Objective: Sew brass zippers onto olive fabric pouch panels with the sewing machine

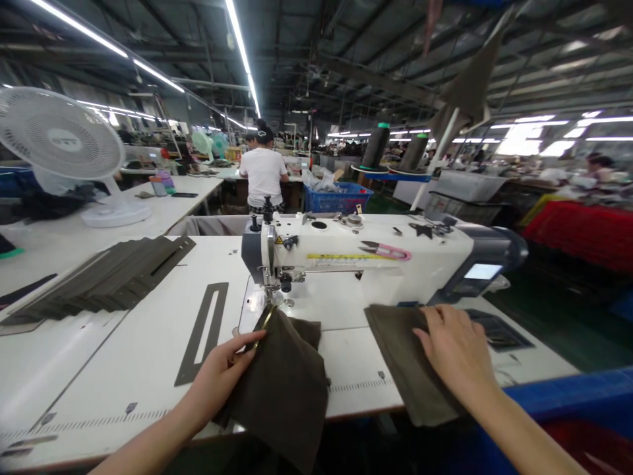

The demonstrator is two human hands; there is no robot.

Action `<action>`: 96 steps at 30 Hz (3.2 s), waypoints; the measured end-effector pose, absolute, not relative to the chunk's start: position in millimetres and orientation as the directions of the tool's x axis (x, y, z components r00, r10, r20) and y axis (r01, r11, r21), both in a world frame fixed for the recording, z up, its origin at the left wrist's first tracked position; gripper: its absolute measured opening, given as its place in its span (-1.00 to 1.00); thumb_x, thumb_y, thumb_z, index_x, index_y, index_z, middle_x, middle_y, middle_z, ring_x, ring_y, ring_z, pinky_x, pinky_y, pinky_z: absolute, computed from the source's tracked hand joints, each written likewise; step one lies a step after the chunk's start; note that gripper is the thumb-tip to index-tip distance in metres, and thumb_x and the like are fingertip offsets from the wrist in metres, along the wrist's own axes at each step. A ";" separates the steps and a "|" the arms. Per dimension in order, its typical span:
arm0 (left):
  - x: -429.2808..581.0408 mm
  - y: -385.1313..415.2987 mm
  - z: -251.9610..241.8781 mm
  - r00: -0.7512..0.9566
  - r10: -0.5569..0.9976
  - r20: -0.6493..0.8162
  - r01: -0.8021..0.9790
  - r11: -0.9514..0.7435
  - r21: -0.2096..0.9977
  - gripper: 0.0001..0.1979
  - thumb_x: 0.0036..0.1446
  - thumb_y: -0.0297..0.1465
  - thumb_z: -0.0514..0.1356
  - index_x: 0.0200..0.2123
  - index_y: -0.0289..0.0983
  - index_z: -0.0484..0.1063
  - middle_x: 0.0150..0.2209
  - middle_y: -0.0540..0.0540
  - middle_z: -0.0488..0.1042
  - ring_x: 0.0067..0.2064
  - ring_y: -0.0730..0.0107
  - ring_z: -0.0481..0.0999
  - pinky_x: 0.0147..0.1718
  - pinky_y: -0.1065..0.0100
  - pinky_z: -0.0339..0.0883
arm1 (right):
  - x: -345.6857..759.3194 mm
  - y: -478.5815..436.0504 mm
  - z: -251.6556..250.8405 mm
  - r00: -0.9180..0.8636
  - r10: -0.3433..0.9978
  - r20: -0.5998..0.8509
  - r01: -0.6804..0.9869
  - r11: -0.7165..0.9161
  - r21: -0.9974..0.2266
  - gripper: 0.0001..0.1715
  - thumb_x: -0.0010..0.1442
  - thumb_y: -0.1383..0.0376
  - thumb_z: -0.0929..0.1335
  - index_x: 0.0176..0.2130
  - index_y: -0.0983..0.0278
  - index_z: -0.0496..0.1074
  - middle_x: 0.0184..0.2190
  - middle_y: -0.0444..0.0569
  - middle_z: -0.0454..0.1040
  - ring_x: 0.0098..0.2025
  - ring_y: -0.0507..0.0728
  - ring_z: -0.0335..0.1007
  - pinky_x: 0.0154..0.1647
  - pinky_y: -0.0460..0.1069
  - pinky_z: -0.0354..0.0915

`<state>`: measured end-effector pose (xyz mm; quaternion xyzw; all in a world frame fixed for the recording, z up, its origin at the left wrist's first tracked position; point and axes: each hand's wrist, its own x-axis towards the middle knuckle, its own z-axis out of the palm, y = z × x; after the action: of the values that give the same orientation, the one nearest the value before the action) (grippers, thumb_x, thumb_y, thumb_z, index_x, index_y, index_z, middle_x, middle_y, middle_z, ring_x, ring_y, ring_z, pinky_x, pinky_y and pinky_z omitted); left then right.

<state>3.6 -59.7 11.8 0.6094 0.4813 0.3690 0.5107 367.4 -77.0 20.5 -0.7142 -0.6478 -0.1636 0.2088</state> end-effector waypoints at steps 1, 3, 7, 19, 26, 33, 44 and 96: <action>3.9 -61.2 14.2 0.256 0.965 -0.053 0.175 0.008 0.985 -0.59 0.07 -0.28 0.07 -0.03 -0.34 0.35 -0.10 -0.20 0.46 -0.16 0.13 0.50 -0.23 0.18 0.42 | 351.9 -77.6 25.3 0.086 0.859 0.505 0.987 -0.004 -0.161 -0.70 0.06 0.12 0.20 -0.35 0.26 0.36 -0.31 0.22 0.41 -0.21 0.36 0.32 -0.22 0.19 0.20; 4.5 -65.4 18.2 0.226 0.973 -0.044 0.117 0.017 0.993 -0.54 0.07 -0.24 0.10 0.03 -0.31 0.31 -0.09 -0.18 0.46 -0.14 0.13 0.49 -0.23 0.20 0.42 | 308.5 -79.4 28.6 0.072 0.959 0.273 0.884 0.065 -0.463 -0.62 0.13 0.06 0.13 -0.39 0.23 0.35 -0.39 0.07 0.45 -0.31 0.24 0.38 -0.25 0.10 0.25; -0.6 -76.3 16.6 0.190 0.981 0.049 0.204 -0.088 0.975 -0.52 0.16 -0.22 0.03 0.12 -0.25 0.19 0.01 -0.17 0.38 -0.01 0.11 0.41 -0.15 0.17 0.39 | 228.6 -76.6 21.4 -0.142 0.948 -0.283 0.558 -0.159 -0.814 -0.38 0.15 -0.14 0.00 -0.55 0.23 0.22 -0.68 -0.08 0.34 -0.61 0.09 0.28 -0.56 -0.03 0.19; -38.8 -59.3 29.0 0.665 0.747 0.019 0.712 -0.641 0.285 0.00 -0.26 0.20 0.15 0.18 -0.29 0.08 0.18 -0.29 0.14 0.19 -0.15 0.08 0.13 -0.26 -0.33 | 208.6 -25.7 6.6 -0.001 0.996 0.084 0.589 0.068 -0.805 -0.54 0.10 -0.03 0.20 -0.55 0.27 0.28 -0.63 -0.13 0.32 -0.53 0.08 0.27 -0.55 -0.07 0.15; -28.4 -49.3 28.7 0.656 0.753 0.054 0.722 -0.647 0.245 -0.08 -0.23 0.19 0.12 0.10 -0.31 0.21 0.10 -0.25 0.27 0.16 -0.07 0.15 0.18 -0.10 -0.32 | 217.4 -17.4 -13.8 -0.027 0.952 0.305 0.955 0.114 -0.273 -0.69 0.24 0.18 0.14 -0.32 0.27 0.36 -0.58 -0.03 0.41 -0.53 0.15 0.33 -0.50 -0.02 0.14; -26.2 -42.8 14.0 0.702 0.701 0.126 0.674 -0.711 0.199 -0.02 -0.20 0.22 0.05 0.14 -0.38 0.11 0.19 -0.36 0.10 0.23 -0.19 -0.06 0.14 -0.21 -0.36 | 190.9 -30.0 1.6 -0.251 0.859 0.447 0.961 0.274 0.014 -0.64 0.21 0.44 0.12 -0.07 0.42 0.34 -0.12 0.27 0.41 -0.07 0.32 0.30 -0.08 0.20 0.17; -24.5 -43.6 9.6 0.678 0.735 0.024 0.716 -0.668 0.203 0.17 -0.29 0.32 -0.06 0.23 -0.41 -0.10 0.24 -0.35 -0.07 0.25 -0.20 -0.16 0.13 -0.21 -0.51 | 194.8 -50.0 -26.1 -0.386 0.886 0.255 0.899 0.424 -0.111 -0.22 0.21 0.03 0.15 0.23 0.45 -0.06 0.23 0.20 -0.07 0.27 0.23 -0.22 0.21 0.28 -0.15; -81.4 -83.3 18.7 0.668 0.736 0.110 0.698 -0.671 0.250 -0.40 0.13 -0.35 0.08 0.22 -0.19 -0.03 0.19 -0.23 0.10 0.18 0.05 0.11 0.08 0.01 0.15 | 191.0 -26.5 -24.3 -0.583 0.739 0.337 0.747 0.651 -0.136 -0.49 0.23 0.30 0.16 0.15 0.40 0.14 0.18 0.11 0.12 0.23 0.16 -0.05 0.20 0.21 0.00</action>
<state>-81.4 -83.3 18.7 0.9084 0.3946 0.1014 0.0936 191.0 -26.5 -24.3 -0.4176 -0.8896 -0.0101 0.1849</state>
